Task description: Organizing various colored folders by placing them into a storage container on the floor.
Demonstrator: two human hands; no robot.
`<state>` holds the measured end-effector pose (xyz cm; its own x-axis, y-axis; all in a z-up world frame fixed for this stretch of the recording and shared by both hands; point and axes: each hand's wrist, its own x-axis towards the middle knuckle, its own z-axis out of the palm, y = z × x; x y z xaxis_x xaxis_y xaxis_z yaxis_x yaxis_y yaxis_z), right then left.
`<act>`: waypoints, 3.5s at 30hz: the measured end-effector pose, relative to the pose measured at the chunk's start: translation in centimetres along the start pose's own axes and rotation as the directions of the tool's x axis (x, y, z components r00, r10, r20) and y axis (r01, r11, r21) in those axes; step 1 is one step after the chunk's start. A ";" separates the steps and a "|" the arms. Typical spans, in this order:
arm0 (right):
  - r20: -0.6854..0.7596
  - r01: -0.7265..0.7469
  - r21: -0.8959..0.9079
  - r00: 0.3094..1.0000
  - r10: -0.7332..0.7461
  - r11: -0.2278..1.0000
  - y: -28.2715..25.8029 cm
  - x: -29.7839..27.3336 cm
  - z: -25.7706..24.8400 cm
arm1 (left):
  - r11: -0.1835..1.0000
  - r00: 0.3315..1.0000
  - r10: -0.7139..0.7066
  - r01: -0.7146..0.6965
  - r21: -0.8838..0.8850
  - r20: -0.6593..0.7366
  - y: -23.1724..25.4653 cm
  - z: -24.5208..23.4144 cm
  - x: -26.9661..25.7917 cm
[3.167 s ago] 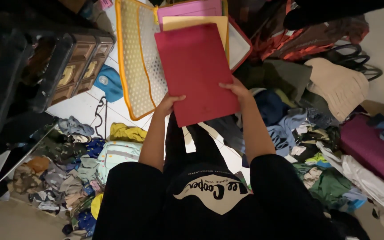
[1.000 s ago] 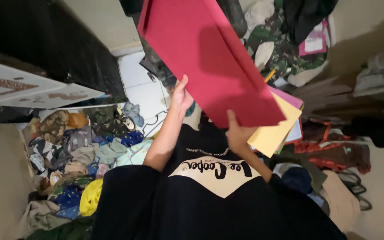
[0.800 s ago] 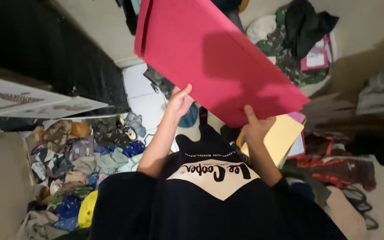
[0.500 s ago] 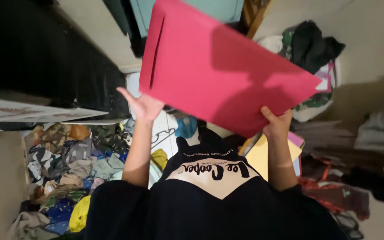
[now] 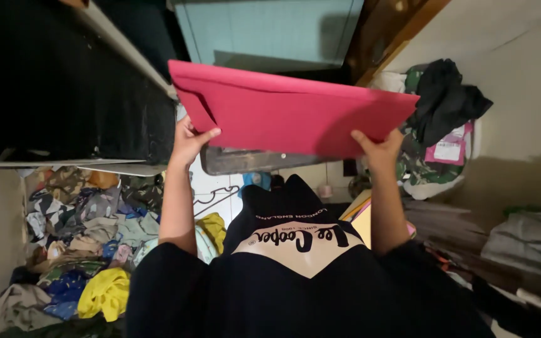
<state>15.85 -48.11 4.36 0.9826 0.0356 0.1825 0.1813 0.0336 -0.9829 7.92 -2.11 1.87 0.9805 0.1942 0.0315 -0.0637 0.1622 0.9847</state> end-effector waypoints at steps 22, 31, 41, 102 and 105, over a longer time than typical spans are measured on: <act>-0.214 0.313 0.015 0.929 -0.303 0.950 1.4 10.3 7.2 | 0.877 0.878 0.434 -0.361 0.316 -0.200 -0.6 0.8 10.6; -0.206 0.359 0.059 0.917 -0.341 0.931 1.8 12.2 8.5 | 0.843 0.826 0.482 -0.345 0.413 -0.293 -4.9 -0.9 12.5; -0.156 0.442 -0.172 0.870 -0.467 0.881 4.4 13.1 8.4 | 0.852 0.850 0.443 -0.299 0.429 -0.287 -7.3 -1.1 14.4; 0.254 0.536 -0.674 0.815 -0.521 0.509 1.7 11.2 15.9 | 0.818 0.662 0.542 -0.272 0.507 -0.519 -5.8 3.6 18.6; 0.296 0.568 -0.680 0.791 -0.535 0.464 2.2 12.0 16.0 | 0.818 0.669 0.547 -0.298 0.492 -0.504 -5.7 3.6 18.8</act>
<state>27.35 -31.62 4.81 0.6681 0.3060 0.6783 0.6704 -0.6430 -0.3703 27.34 -2.87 -2.57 0.5271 0.7059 0.4732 -0.2526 -0.4015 0.8803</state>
